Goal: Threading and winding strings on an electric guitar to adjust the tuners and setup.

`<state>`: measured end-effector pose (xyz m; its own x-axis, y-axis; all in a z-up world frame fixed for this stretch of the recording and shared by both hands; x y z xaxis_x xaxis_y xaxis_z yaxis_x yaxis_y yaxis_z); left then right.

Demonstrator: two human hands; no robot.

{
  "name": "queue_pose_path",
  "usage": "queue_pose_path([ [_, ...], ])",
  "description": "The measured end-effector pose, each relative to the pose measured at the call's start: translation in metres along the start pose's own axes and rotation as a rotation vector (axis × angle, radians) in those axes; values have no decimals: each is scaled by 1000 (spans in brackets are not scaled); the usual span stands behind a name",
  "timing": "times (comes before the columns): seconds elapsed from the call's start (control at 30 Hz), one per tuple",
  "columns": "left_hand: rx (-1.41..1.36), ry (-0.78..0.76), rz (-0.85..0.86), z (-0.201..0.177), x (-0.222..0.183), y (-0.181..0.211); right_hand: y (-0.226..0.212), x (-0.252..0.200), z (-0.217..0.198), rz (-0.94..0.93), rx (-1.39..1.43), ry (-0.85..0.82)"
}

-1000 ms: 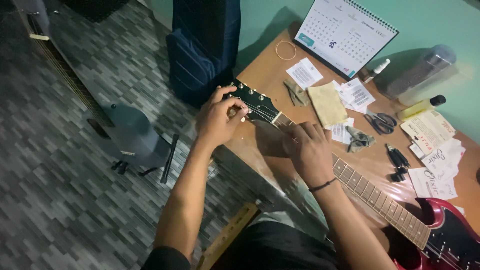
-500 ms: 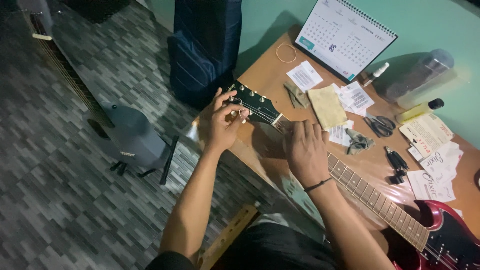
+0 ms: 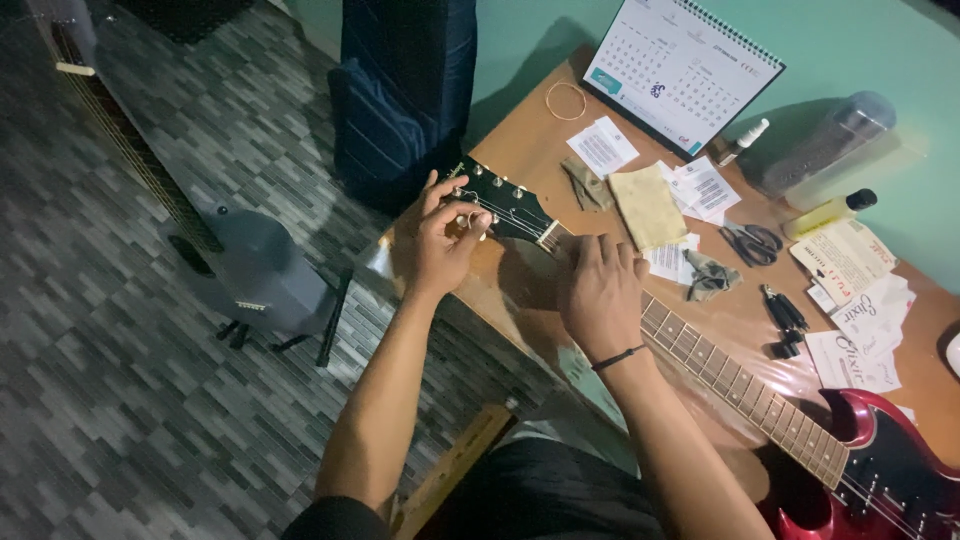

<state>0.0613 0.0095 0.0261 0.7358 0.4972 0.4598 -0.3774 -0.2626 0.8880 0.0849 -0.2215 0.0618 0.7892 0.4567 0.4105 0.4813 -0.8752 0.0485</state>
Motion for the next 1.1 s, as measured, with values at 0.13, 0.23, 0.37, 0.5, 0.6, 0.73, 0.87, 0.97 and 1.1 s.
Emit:
queue_pose_path([
  [0.13,35,-9,17,1,-1,8,-19,4,-25,11,27,22],
  [0.23,9,-20,31,2,-1,6,-24,7,-32,-2,69,66],
  [0.37,12,5,46,0,-1,4,-50,0,-38,-126,281,159],
  [0.5,42,6,85,-4,2,10,-74,-3,-16,266,924,-80],
  [0.6,0,5,80,-1,-2,3,-83,-8,25,740,1444,-172],
  [0.73,37,-2,120,-4,0,-2,-100,8,48,906,1401,-77],
  [0.87,0,5,106,-6,2,4,-95,6,80,993,1339,12],
  [0.97,-31,26,79,-3,-4,-18,-90,3,90,986,1301,82],
  [1.1,-69,28,75,-4,-3,-40,-94,6,82,929,1201,167],
])
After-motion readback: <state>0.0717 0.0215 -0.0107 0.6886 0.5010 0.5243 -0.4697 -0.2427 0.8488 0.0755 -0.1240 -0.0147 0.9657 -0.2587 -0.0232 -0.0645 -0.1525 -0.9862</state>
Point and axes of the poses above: each hand's wrist, its own x-axis towards the middle knuckle, its own z-axis out of the palm, y = z × x, the point moved 7 cm from there along x, towards the middle knuckle, and after that the axes turned 6 degrees about y, right-handed, at the moved point
